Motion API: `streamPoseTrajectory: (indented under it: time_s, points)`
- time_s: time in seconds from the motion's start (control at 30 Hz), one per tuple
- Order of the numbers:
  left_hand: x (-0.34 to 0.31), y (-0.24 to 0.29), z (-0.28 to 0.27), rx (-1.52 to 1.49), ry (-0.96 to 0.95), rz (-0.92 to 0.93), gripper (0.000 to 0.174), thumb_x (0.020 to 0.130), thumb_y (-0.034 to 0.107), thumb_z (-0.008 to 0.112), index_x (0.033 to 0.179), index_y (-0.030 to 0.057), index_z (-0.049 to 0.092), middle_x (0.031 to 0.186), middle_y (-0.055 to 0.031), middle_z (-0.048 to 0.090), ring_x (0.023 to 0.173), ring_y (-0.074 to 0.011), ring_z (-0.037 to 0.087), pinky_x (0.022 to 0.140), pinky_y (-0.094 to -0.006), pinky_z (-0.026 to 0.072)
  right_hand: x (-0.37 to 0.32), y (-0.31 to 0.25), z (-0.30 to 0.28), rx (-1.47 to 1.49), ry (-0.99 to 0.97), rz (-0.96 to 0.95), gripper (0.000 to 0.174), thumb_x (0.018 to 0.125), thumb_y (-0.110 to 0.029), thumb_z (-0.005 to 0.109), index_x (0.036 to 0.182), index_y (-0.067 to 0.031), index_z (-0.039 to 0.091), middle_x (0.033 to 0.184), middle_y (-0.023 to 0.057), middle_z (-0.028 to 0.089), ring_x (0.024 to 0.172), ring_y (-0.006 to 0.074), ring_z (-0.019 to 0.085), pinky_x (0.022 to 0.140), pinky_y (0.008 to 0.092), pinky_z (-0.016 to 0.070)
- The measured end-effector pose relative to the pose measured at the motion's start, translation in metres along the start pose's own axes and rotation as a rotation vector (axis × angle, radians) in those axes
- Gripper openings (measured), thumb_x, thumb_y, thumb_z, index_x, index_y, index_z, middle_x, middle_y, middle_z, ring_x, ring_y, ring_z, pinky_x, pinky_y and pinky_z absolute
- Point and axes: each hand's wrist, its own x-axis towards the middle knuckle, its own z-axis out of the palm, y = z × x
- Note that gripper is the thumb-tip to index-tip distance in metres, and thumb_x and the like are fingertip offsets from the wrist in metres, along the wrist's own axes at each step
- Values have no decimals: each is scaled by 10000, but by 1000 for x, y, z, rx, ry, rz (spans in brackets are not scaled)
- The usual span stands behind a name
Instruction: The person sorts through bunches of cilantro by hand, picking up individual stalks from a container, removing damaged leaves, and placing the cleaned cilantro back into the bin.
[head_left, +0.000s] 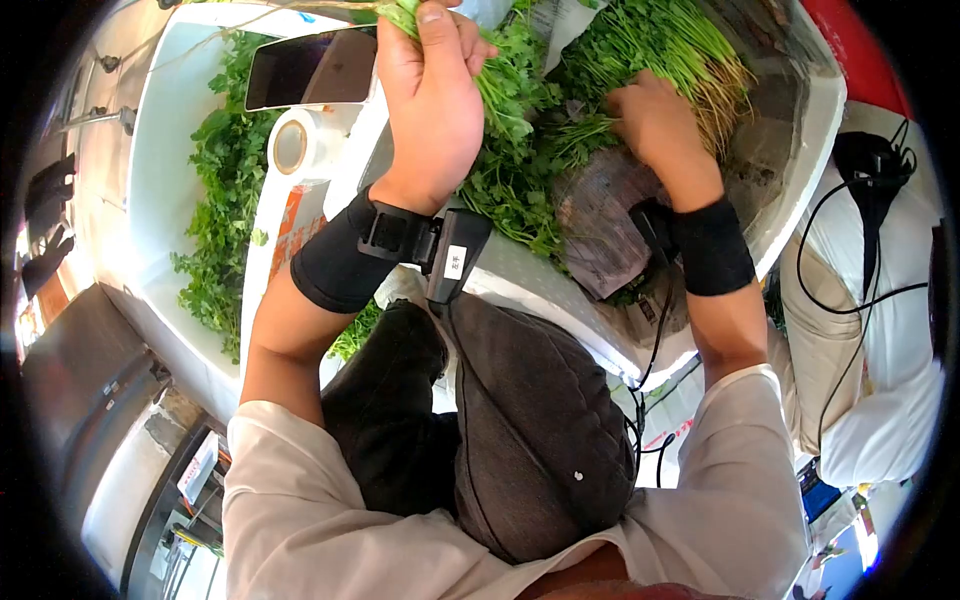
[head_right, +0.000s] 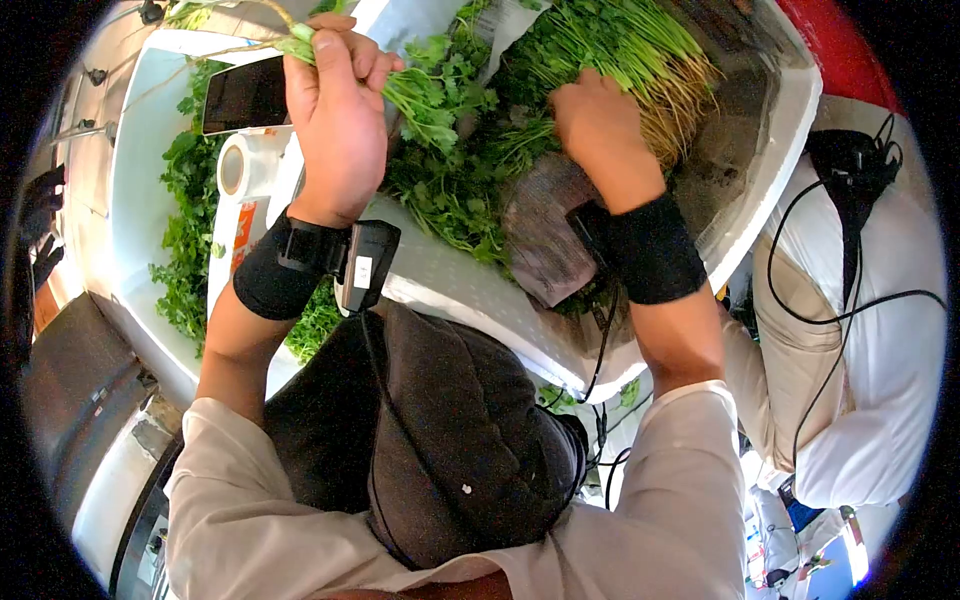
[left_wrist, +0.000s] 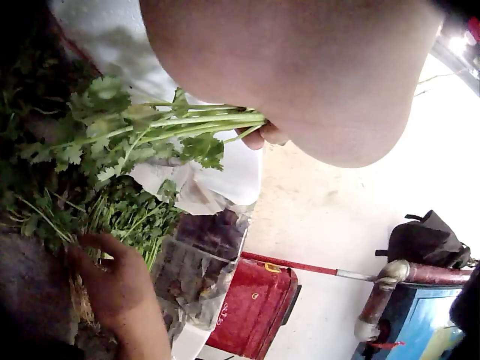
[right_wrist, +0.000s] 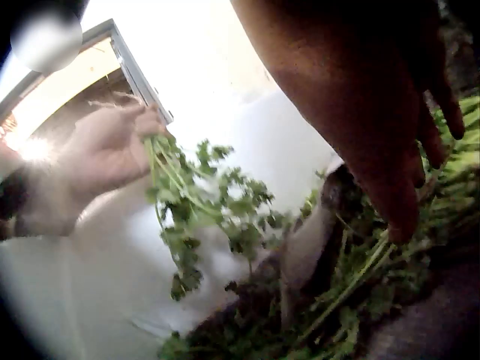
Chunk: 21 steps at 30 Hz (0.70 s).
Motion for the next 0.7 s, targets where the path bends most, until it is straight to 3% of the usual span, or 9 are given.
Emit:
streamPoseTrajectory:
  time_s: [0.07,0.13,0.2,0.23,0.27,0.33,0.37,0.5,0.7]
  points:
    - [-1,3,2,103,-48,-40,146,1137,182,386,1075,79,471,749,45,348,652,-66,328,618,-247,342,-12,7,-18,71,179,-133,190,881,-155,747,1061,-93,755,1149,123,650,1132,343,619,871,509,561]
    - [-1,-1,-4,215,-31,-121,171,1136,226,408,1095,81,488,747,65,379,639,-46,337,609,-231,359,-10,16,-33,186,239,-218,226,869,-174,779,1071,-80,748,1089,120,691,1053,318,655,840,443,555]
    - [1,-6,-8,299,-147,-119,157,1107,228,506,1153,84,547,825,33,452,752,-80,442,776,-305,477,-14,20,-50,920,-74,-335,221,883,-165,762,1087,-81,743,1008,132,730,920,324,688,794,402,545]
    - [3,-9,-10,268,-224,-121,165,1073,239,587,1119,80,592,842,45,521,749,-61,507,722,-255,463,-19,18,-59,1037,-192,-249,230,886,-176,762,1082,-59,735,931,127,744,804,292,694,759,380,534]
    - [2,-10,-14,269,-226,-121,165,1073,239,587,1119,80,592,842,45,521,749,-61,507,722,-255,463,-20,16,-59,1038,-190,-249,230,886,-176,762,1082,-59,735,931,127,744,804,292,694,759,380,534]
    - [-2,0,-9,538,-323,-184,184,1048,246,628,1115,75,621,860,42,560,760,-61,541,713,-249,463,-21,13,-59,621,187,1,239,886,-188,778,1059,-30,729,904,78,736,803,202,683,745,342,530]
    - [-2,-4,-10,538,-300,-186,187,1034,247,646,1102,74,639,882,38,592,762,-59,562,704,-237,462,-20,15,-57,625,189,5,239,886,-188,778,1059,-30,729,904,78,736,803,202,683,745,342,530]
    - [-1,-4,-10,542,-297,-197,177,1033,234,644,1111,74,635,874,42,586,760,-62,560,710,-237,466,-14,29,-58,1098,304,-142,217,936,-177,771,1105,-43,746,942,26,747,883,108,682,787,281,531]
    - [-2,-5,-10,522,-260,-209,166,1032,206,633,1122,67,629,876,41,583,773,-70,562,725,-238,469,-15,27,-59,1202,467,-52,214,964,-162,749,1111,-7,735,990,39,759,925,97,686,816,256,535]
